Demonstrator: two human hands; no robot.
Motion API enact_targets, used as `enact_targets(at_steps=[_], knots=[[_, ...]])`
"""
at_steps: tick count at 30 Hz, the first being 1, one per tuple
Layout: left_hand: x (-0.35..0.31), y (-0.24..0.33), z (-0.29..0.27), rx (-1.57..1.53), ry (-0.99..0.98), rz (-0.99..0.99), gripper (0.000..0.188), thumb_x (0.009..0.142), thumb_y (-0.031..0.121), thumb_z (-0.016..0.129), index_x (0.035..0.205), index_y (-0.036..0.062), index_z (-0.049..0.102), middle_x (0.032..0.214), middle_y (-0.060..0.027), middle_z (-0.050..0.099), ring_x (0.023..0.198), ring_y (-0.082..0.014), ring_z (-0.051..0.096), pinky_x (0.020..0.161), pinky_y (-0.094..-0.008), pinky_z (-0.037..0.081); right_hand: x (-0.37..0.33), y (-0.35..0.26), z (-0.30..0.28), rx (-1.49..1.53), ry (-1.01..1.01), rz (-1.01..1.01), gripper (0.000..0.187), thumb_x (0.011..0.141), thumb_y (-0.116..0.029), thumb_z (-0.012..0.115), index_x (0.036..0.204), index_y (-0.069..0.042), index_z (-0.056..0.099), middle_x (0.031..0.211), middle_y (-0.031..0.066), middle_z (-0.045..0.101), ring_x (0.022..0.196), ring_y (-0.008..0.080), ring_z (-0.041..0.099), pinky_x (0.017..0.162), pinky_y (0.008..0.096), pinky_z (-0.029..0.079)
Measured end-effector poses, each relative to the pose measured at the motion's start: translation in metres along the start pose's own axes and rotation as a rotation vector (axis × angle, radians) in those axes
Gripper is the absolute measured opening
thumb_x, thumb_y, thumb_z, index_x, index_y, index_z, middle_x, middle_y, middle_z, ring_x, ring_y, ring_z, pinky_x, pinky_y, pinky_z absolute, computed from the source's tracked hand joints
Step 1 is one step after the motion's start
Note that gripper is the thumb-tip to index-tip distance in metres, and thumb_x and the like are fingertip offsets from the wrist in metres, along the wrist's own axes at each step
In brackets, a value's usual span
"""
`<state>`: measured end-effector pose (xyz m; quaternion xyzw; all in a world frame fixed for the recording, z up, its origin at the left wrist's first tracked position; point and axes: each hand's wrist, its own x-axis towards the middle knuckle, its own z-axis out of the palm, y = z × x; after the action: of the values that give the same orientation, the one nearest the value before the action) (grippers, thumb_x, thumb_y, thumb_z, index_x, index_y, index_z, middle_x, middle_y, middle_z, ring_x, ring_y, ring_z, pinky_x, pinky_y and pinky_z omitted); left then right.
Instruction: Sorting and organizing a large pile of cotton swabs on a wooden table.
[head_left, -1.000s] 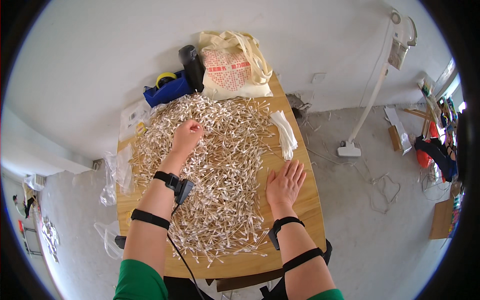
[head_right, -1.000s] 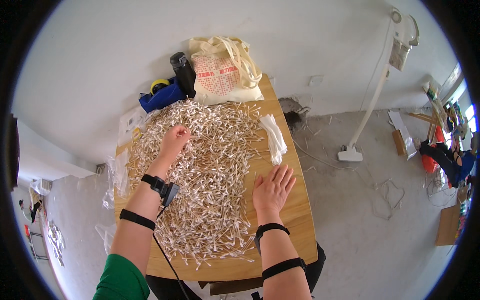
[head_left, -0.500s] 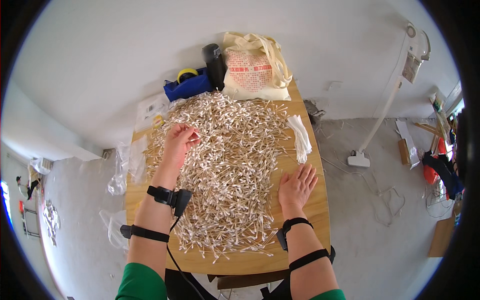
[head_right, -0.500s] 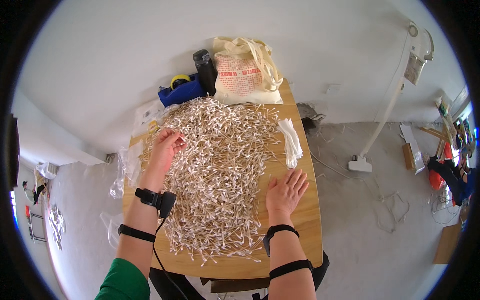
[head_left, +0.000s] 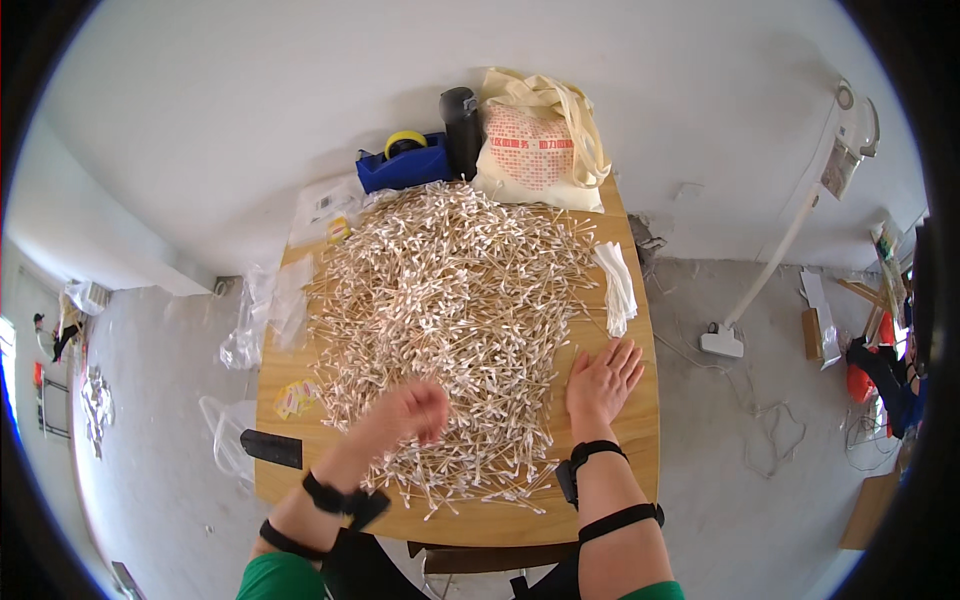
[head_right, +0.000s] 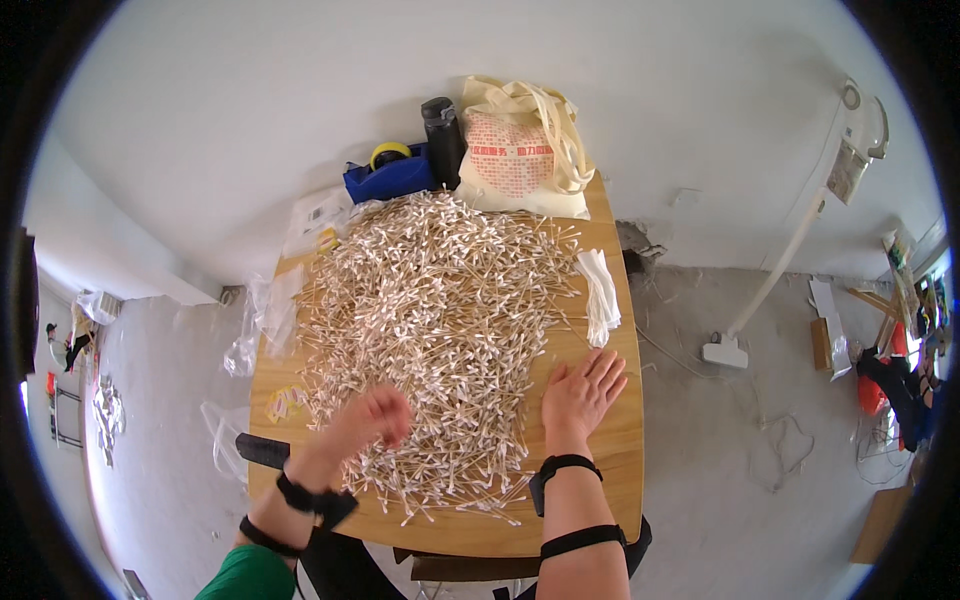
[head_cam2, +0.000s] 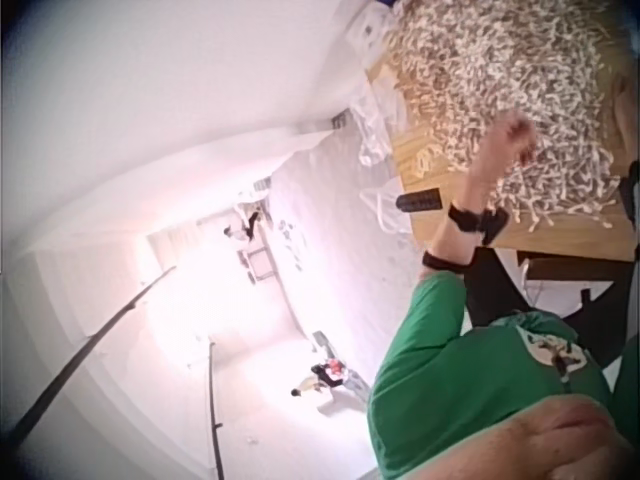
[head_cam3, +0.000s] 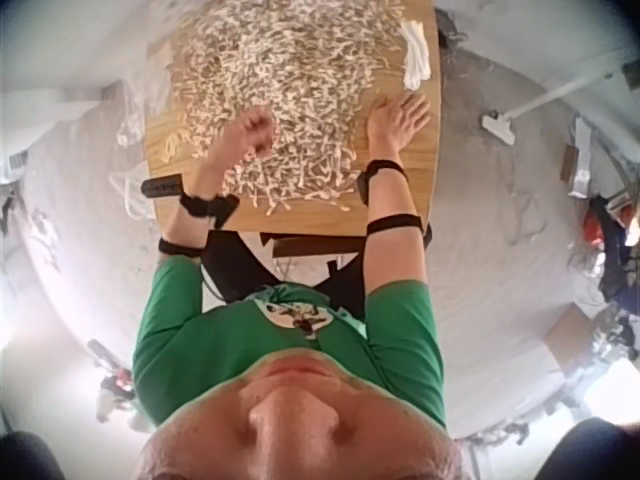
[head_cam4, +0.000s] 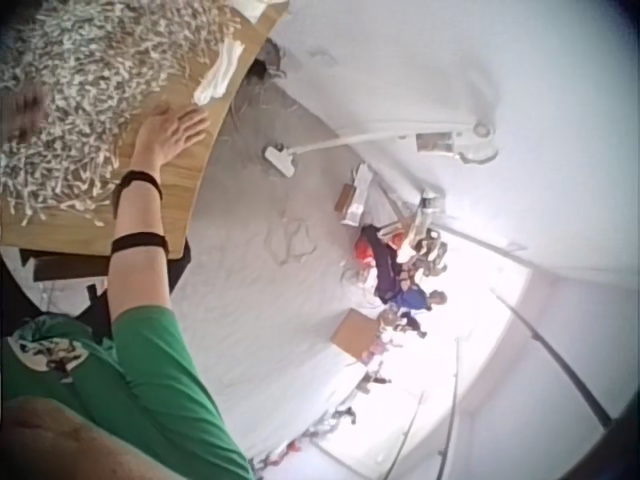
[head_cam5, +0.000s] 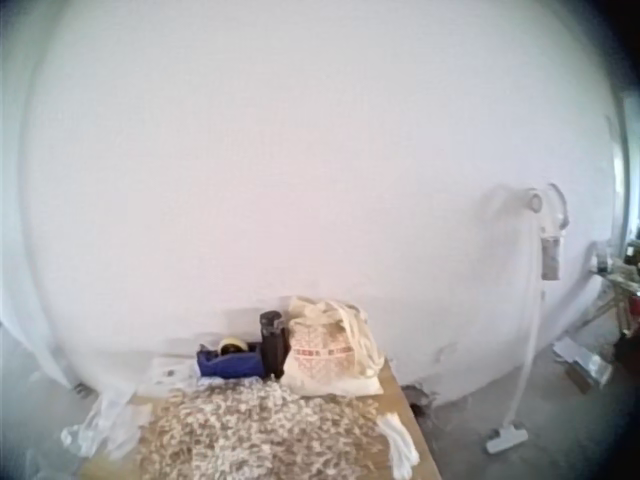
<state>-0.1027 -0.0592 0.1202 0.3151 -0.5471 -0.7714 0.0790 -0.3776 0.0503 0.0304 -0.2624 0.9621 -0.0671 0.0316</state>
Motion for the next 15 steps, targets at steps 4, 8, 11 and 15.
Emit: enact_targets(at_steps=[4,8,11,15], knots=[[-0.067,-0.095,0.064,0.293,-0.392,-0.308,0.018,0.099,0.026,0.055,0.102,0.0094,0.060,0.081,0.0026,0.061,0.066,-0.0037,0.054,0.057,-0.0208,0.045,-0.002,-0.004,0.005,-0.031,0.002,-0.029,0.067,0.098,-0.041,0.040,0.148,0.002,0.027,0.155,0.0190,0.024,0.146,0.0349,0.017,0.120,0.0466,0.009],[-0.111,-0.158,0.097,0.651,-0.603,-0.335,0.020,0.098,0.024,0.055,0.102,0.0052,0.059,0.084,-0.0047,0.065,0.072,-0.0159,0.061,0.065,-0.0343,0.050,-0.001,-0.004,0.001,-0.024,0.018,-0.022,0.067,0.098,-0.041,0.040,0.148,0.002,0.028,0.155,0.0192,0.025,0.145,0.0353,0.018,0.119,0.0469,0.010],[-0.118,-0.208,0.103,1.148,-0.541,-0.088,0.021,0.097,0.021,0.052,0.105,0.0024,0.059,0.094,-0.0126,0.066,0.085,-0.0267,0.062,0.078,-0.0421,0.050,-0.001,-0.003,0.000,-0.031,0.022,-0.016,0.066,0.098,-0.041,0.040,0.147,0.002,0.029,0.154,0.0195,0.026,0.145,0.0358,0.018,0.119,0.0470,0.011],[-0.103,-0.215,0.115,0.510,0.064,-0.014,0.027,0.098,0.020,0.048,0.113,0.0004,0.059,0.112,-0.0204,0.063,0.105,-0.0345,0.058,0.091,-0.0417,0.046,-0.001,-0.003,0.003,-0.038,0.018,-0.017,0.065,0.098,-0.040,0.040,0.147,0.003,0.030,0.154,0.0200,0.027,0.145,0.0359,0.019,0.119,0.0469,0.011]])
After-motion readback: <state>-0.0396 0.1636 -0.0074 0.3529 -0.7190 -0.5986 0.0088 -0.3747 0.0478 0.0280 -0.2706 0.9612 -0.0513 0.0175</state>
